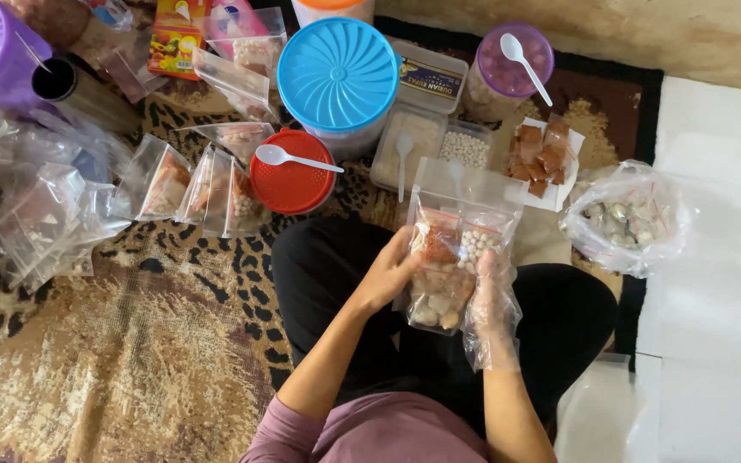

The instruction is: Manually sorting and packaging small food items into individual plastic bags while sitting on the floor.

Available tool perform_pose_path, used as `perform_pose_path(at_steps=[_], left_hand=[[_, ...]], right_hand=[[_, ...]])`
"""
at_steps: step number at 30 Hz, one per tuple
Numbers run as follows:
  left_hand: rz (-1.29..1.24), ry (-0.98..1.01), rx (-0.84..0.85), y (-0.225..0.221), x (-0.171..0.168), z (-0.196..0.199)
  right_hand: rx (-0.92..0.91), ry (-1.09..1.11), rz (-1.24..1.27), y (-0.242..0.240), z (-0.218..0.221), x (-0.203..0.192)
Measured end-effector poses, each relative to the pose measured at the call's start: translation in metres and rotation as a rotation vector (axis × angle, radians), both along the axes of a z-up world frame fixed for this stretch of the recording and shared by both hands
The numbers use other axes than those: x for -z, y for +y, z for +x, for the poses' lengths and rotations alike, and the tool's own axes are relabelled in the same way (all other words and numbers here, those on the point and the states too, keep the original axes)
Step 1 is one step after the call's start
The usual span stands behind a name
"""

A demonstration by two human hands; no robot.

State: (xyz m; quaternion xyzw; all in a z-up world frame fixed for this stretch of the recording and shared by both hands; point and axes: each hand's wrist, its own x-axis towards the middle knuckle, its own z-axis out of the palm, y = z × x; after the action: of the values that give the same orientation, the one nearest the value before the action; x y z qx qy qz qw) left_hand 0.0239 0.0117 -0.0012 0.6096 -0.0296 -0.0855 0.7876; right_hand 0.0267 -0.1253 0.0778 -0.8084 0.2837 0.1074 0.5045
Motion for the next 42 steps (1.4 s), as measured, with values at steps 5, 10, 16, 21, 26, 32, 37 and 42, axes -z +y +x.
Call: perform_pose_path(at_steps=[5, 10, 16, 21, 26, 32, 37, 42], left_hand=[[0.035, 0.021, 0.043, -0.001, -0.024, 0.001], [0.133, 0.062, 0.062, -0.004, -0.017, -0.004], [0.183, 0.098, 0.01, -0.004, 0.002, -0.005], [-0.087, 0.208, 0.088, -0.002, 0.007, -0.007], [-0.079, 0.189, 0.187, 0.0, 0.008, -0.012], [-0.029, 0.154, 0.137, 0.005, -0.027, 0.003], [0.035, 0.093, 0.052, 0.005, -0.019, 0.015], [0.179, 0.113, -0.113, 0.017, -0.032, 0.018]], right_hand=[[0.024, -0.221, 0.057, -0.022, -0.003, 0.013], [0.048, -0.329, 0.108, -0.056, 0.016, 0.053], [0.155, -0.366, 0.106, -0.058, 0.027, 0.056], [0.142, -0.418, 0.187, -0.068, 0.019, 0.052], [0.244, -0.359, 0.298, -0.064, 0.017, 0.022], [0.09, -0.306, 0.023, -0.046, 0.005, -0.026], [-0.028, -0.418, -0.011, -0.057, 0.027, 0.003], [-0.286, -0.849, 0.187, -0.036, 0.046, -0.008]])
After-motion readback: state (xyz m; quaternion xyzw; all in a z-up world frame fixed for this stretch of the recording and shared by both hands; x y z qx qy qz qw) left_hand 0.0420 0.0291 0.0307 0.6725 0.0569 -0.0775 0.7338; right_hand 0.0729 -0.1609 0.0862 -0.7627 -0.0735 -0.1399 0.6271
